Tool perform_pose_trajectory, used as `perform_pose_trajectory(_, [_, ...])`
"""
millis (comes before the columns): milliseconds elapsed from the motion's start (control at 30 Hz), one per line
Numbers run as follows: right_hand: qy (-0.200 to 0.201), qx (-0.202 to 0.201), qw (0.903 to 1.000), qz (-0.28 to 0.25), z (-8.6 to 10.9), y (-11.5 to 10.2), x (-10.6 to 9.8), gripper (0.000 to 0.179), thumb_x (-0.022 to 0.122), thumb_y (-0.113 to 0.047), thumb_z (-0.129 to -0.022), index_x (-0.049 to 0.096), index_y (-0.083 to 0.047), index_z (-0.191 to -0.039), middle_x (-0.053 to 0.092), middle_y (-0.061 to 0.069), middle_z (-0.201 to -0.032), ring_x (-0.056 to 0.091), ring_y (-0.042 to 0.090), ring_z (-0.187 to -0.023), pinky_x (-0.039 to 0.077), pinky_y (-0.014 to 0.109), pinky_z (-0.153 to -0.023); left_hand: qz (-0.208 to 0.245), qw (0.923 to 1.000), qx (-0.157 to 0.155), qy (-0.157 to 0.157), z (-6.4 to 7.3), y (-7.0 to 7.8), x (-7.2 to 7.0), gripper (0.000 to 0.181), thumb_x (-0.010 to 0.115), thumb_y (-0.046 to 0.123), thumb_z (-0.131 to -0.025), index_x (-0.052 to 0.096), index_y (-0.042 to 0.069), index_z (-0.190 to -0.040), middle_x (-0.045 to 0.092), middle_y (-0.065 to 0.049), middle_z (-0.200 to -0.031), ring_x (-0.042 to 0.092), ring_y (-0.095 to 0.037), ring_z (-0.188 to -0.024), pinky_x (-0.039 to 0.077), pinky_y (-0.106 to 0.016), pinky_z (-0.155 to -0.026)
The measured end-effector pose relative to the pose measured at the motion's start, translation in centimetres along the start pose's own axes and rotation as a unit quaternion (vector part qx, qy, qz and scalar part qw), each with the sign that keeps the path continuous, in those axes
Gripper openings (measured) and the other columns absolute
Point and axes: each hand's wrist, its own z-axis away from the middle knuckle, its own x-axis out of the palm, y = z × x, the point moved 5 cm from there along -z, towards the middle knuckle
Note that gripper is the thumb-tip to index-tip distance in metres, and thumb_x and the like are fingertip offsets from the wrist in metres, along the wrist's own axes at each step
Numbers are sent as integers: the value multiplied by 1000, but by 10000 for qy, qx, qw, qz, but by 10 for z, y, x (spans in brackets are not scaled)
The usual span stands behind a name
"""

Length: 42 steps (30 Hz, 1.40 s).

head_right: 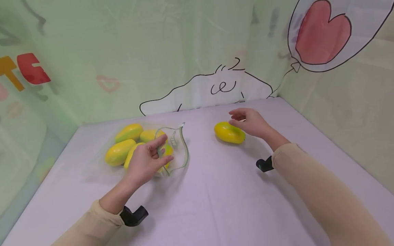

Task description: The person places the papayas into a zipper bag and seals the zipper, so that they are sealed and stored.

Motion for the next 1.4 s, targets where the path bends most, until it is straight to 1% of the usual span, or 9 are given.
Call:
perform_pose_trajectory(100, [-290, -160, 9976, 615, -7, -8, 10, 56, 65, -28, -101, 50, 0, -147, 55, 28, -144, 52, 45, -131, 44, 61, -110, -42, 10000, 40, 71, -3, 6, -7, 63, 81, 5, -84, 58, 2, -143, 66, -15, -138, 49, -15, -73, 38, -15, -61])
perform_pose_trajectory(167, [-512, -244, 9929, 1041, -11, -13, 17, 63, 67, -32, -99, 47, 0, -149, 52, 29, -146, 50, 46, -132, 42, 63, -110, 71, 10000, -44, 47, -6, 9, -10, 64, 81, 6, -84, 57, 4, -144, 64, -13, -141, 58, -16, -76, 45, -15, -64])
perform_pose_trajectory(233, [-695, -299, 9871, 1411, -14, -15, 24, 68, 70, -36, -97, 46, 0, -150, 50, 29, -147, 50, 45, -130, 42, 64, -110, 247, 9996, -119, -20, -9, 11, -13, 65, 80, 6, -86, 55, 3, -146, 61, -11, -145, 70, -20, -103, 56, -18, -82])
perform_pose_trajectory(333, [-821, -406, 9795, 1795, -17, -16, 33, 73, 72, -37, -94, 45, 1, -150, 51, 30, -146, 53, 42, -123, 43, 62, -109, 510, 9984, -227, -129, -11, 13, -14, 67, 79, 5, -87, 52, 3, -148, 55, -10, -151, 55, -24, -138, 53, -34, -103])
perform_pose_trajectory(667, [-770, -496, 9718, 2173, -23, -21, 42, 68, 76, -30, -91, 50, 2, -145, 56, 27, -142, 57, 38, -116, 47, 57, -105, 464, 9983, -239, -270, -9, 7, -3, 66, 79, 3, -87, 52, 0, -147, 55, -13, -151, 56, -26, -136, 54, -36, -101])
perform_pose_trajectory(867, [-643, -259, 9825, 1731, -17, -15, 32, 68, 74, -30, -91, 48, 4, -144, 55, 27, -142, 54, 39, -119, 45, 58, -108, 76, 9993, -160, -319, -7, 3, 4, 63, 79, 4, -86, 55, 0, -145, 59, -15, -147, 65, -22, -118, 55, -24, -86])
perform_pose_trajectory(1167, [-305, -300, 9983, 383, 1, -4, 9, 69, 70, -27, -95, 42, 0, -153, 53, 25, -142, 57, 43, -121, 54, 52, -99, 108, 9993, -128, -336, -6, -1, 8, 64, 79, 2, -86, 54, -2, -145, 57, -16, -148, 58, -28, -134, 53, -42, -104])
perform_pose_trajectory(1333, [-212, 12, 9993, -306, 9, 1, 2, 70, 67, -36, -99, 39, -2, -154, 51, 23, -145, 55, 40, -126, 51, 46, -104, 128, 9994, -194, -268, -6, -3, 6, 63, 79, 1, -86, 54, -2, -144, 59, -16, -146, 65, -20, -117, 56, -25, -90])
perform_pose_trajectory(1400, [-111, 98, 9984, -545, 11, 2, 2, 70, 67, -37, -99, 39, -1, -153, 51, 22, -146, 54, 38, -127, 52, 33, -102, 95, 9994, -195, -263, -6, -3, 5, 63, 79, 1, -86, 55, -2, -144, 60, -16, -145, 63, -17, -103, 52, -18, -79])
